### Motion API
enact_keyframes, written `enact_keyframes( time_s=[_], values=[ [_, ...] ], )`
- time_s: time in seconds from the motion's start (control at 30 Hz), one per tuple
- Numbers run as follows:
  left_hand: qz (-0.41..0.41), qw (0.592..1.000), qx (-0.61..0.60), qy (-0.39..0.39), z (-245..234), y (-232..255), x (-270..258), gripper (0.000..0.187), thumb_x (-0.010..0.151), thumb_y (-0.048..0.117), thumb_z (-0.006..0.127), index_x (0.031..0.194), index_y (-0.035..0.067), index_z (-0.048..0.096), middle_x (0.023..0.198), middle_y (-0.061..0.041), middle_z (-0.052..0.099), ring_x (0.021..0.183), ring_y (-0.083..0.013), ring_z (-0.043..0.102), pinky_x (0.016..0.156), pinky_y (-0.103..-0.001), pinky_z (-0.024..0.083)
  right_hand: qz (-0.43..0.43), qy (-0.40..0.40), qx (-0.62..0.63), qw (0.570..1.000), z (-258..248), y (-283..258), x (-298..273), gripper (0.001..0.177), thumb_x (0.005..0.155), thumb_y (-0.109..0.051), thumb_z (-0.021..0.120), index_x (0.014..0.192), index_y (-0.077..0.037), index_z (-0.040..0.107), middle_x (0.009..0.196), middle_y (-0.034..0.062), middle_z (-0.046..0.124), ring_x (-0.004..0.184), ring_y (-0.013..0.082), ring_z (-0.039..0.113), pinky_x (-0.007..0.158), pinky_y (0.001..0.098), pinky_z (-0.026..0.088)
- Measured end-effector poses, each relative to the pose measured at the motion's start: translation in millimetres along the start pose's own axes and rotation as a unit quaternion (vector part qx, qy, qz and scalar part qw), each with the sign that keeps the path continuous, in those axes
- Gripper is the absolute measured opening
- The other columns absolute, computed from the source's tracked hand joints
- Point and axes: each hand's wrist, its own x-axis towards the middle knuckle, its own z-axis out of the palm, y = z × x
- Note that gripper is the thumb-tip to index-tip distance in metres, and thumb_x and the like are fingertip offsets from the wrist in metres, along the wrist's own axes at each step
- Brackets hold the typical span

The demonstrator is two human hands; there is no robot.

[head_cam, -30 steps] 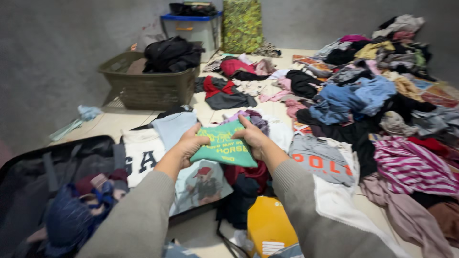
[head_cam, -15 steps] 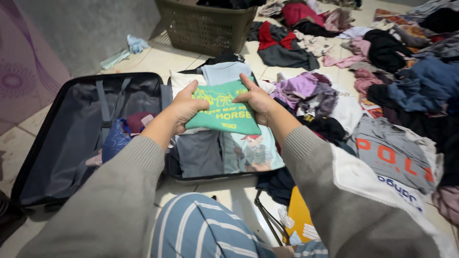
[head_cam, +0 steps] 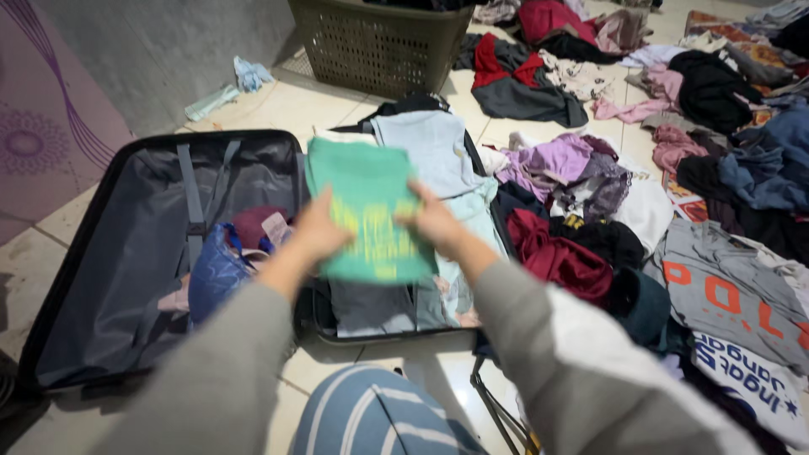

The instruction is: The person folds various clothing items, including t-shirts and sweatshirts, and places them into an open suitcase. The person handles the clothes one by one, folding them neatly before arranging them inside the suitcase.

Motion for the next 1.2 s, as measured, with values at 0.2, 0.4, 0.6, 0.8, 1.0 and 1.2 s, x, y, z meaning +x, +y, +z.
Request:
enact_keyframes(
  time_s=[0.2, 0.4, 0.6, 0.8, 1.0, 1.2],
  values=[
    [-0.140, 0.964, 0.204, -0.094, 69, -80, -68, 0.082, 0.083, 0.004, 0.068, 0.155, 0.004, 0.029, 0.171, -0.015, 0.009, 0.147, -0.0345, 0.039, 0.116, -0.040, 0.041, 0.052, 0.021, -0.272, 0.961, 13, 122, -34, 0.080, 0.075, -0.004, 0.080, 0.148, -0.015, 0.050, 0.167, 0.0116, 0.021, 0.143, 0.0289, 0.044, 0.112, 0.0342, 0.041],
    [-0.201, 0.943, 0.242, -0.113, 55, -41, -85, 0.074, 0.087, 0.002, 0.064, 0.154, 0.007, 0.033, 0.172, -0.008, 0.009, 0.136, -0.0365, 0.053, 0.106, -0.045, 0.050, 0.057, -0.015, -0.420, 0.906, 23, 109, -34, 0.077, 0.075, -0.008, 0.075, 0.148, -0.013, 0.051, 0.167, 0.0165, 0.025, 0.141, 0.0360, 0.048, 0.113, 0.0360, 0.043],
    [-0.231, 0.906, 0.342, -0.091, 75, -23, -90, 0.067, 0.093, 0.018, 0.062, 0.155, 0.010, 0.038, 0.172, -0.006, 0.016, 0.124, -0.0337, 0.064, 0.087, -0.046, 0.058, 0.128, 0.007, -0.539, 0.832, 52, 49, -86, 0.066, 0.083, -0.025, 0.068, 0.146, -0.022, 0.052, 0.168, 0.0035, 0.029, 0.133, 0.0371, 0.054, 0.108, 0.0432, 0.046],
    [-0.209, 0.864, 0.450, -0.083, 81, -14, -94, 0.053, 0.101, 0.025, 0.057, 0.151, 0.016, 0.046, 0.162, -0.004, 0.032, 0.125, -0.0339, 0.058, 0.078, -0.052, 0.057, -0.023, 0.076, -0.627, 0.775, 62, 60, -130, 0.058, 0.090, -0.040, 0.060, 0.145, -0.021, 0.053, 0.161, 0.0056, 0.036, 0.126, 0.0364, 0.049, 0.109, 0.0496, 0.036],
    [-0.115, 0.822, 0.532, -0.166, 76, -26, -106, 0.031, 0.101, 0.028, 0.060, 0.126, 0.019, 0.075, 0.137, -0.003, 0.068, 0.131, -0.0284, 0.059, 0.087, -0.048, 0.054, 0.010, 0.046, -0.610, 0.791, 60, 64, -143, 0.056, 0.092, -0.040, 0.057, 0.146, -0.026, 0.052, 0.165, 0.0028, 0.033, 0.134, 0.0355, 0.044, 0.115, 0.0455, 0.033],
    [-0.121, 0.814, 0.529, -0.204, 75, -24, -103, 0.033, 0.101, 0.028, 0.058, 0.129, 0.018, 0.073, 0.134, -0.003, 0.069, 0.122, -0.0252, 0.067, 0.090, -0.052, 0.056, 0.036, -0.045, -0.626, 0.778, 45, 63, -147, 0.052, 0.097, -0.044, 0.053, 0.146, -0.027, 0.052, 0.162, 0.0030, 0.035, 0.149, 0.0412, 0.025, 0.117, 0.0488, 0.033]
  ],
)
